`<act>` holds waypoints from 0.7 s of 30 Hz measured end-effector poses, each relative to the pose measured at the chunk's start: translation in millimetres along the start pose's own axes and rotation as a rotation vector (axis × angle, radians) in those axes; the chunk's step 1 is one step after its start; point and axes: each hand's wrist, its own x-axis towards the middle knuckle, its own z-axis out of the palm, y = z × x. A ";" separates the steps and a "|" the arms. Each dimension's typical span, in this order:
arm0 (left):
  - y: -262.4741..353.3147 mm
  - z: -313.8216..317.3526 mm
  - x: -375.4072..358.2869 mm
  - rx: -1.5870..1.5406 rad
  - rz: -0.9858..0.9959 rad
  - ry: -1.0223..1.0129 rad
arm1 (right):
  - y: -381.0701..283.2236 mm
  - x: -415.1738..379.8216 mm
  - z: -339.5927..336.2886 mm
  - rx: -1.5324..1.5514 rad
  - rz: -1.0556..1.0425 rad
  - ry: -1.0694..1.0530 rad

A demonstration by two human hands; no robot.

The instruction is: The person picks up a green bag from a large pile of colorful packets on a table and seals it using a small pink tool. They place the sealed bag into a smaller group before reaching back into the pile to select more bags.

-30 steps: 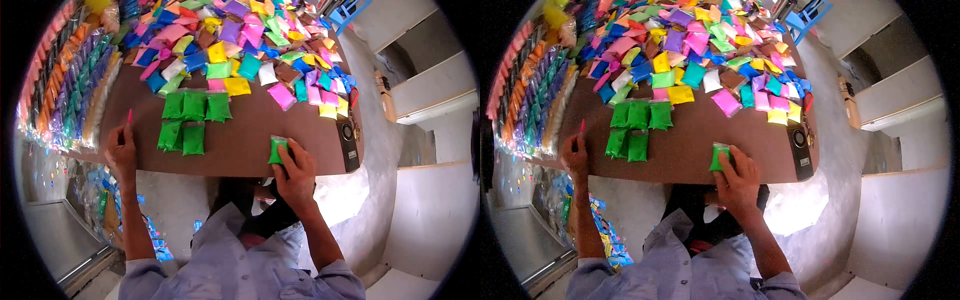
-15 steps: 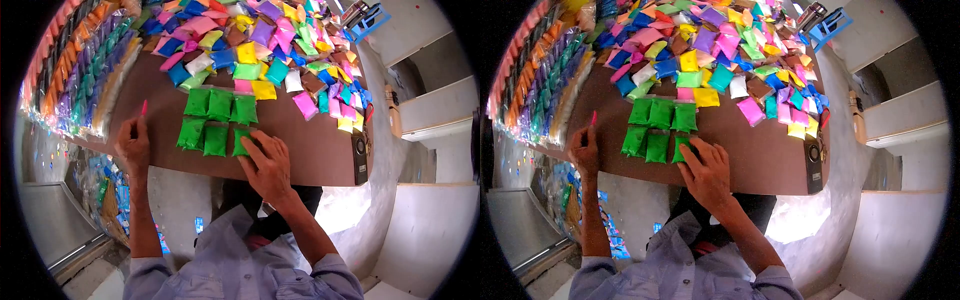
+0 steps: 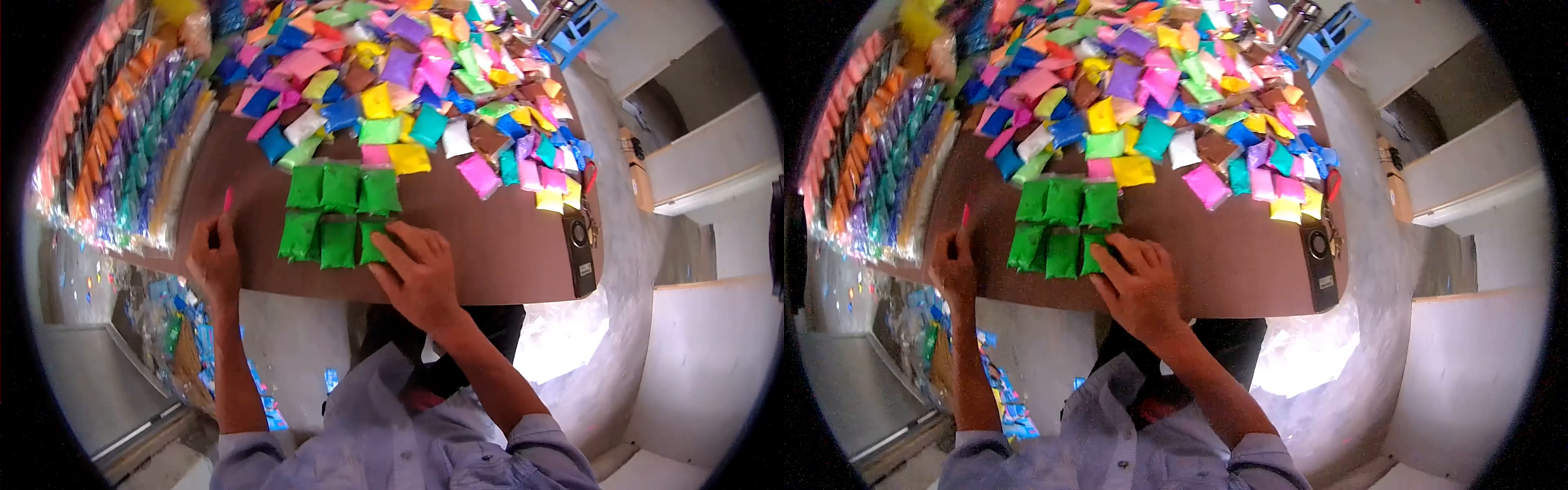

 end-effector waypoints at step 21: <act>3.0 3.4 2.0 0.042 0.058 -0.029 | 49.3 24.1 -31.0 0.422 0.255 0.365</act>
